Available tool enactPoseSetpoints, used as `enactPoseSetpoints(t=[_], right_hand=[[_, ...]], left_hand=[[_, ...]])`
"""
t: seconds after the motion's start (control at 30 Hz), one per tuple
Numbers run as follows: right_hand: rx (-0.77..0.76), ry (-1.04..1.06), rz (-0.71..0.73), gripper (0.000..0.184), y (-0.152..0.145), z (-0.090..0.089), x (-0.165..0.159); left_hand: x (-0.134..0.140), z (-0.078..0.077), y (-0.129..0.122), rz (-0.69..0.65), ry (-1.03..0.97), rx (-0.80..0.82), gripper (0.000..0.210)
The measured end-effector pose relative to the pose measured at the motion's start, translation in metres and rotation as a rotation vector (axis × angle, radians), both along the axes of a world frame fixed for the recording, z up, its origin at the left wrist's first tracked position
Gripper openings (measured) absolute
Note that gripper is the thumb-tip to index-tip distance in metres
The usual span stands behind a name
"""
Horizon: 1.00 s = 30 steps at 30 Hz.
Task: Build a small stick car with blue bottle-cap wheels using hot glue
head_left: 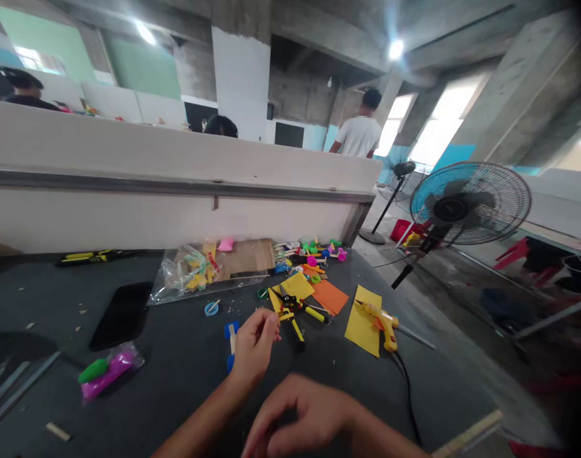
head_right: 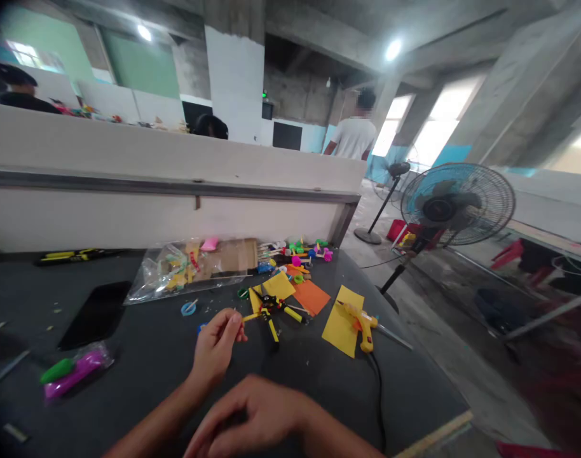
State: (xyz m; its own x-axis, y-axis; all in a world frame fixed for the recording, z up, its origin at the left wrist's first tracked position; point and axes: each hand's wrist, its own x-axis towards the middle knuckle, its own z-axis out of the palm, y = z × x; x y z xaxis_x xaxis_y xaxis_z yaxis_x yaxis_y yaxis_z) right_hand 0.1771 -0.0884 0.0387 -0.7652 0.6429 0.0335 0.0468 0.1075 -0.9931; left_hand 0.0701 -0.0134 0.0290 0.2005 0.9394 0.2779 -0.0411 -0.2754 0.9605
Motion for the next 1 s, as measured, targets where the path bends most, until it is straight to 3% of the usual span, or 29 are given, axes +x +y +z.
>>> enactPoseSetpoints(t=[0.07,0.13,0.2,0.4,0.53,0.73,1.0], right_hand=[[-0.085,0.123,-0.367,0.027,0.018,0.002,0.032],[-0.039,0.195,-0.711,0.023,0.04,0.0,0.048],[0.029,0.195,-0.894,0.016,0.063,-0.004,0.048],[0.211,0.098,-0.855,0.015,0.115,-0.001,0.015],[0.349,-0.006,-0.926,0.008,0.133,0.005,0.007],[0.317,-0.02,-1.034,0.013,0.134,0.007,0.006],[0.376,-0.053,-1.008,0.014,0.12,0.016,0.004]], left_hand=[[-0.007,-0.013,0.004,0.037,0.086,0.003,0.031],[-0.014,-0.023,0.008,0.067,0.144,0.0,0.03],[-0.02,-0.026,0.016,0.098,0.179,-0.004,0.029],[-0.029,-0.008,0.059,0.091,0.325,0.109,0.026],[-0.037,0.001,0.079,0.084,0.351,0.142,0.029],[-0.051,0.004,0.087,-0.008,0.336,0.091,0.026],[-0.059,0.023,0.081,0.053,0.434,0.409,0.011]])
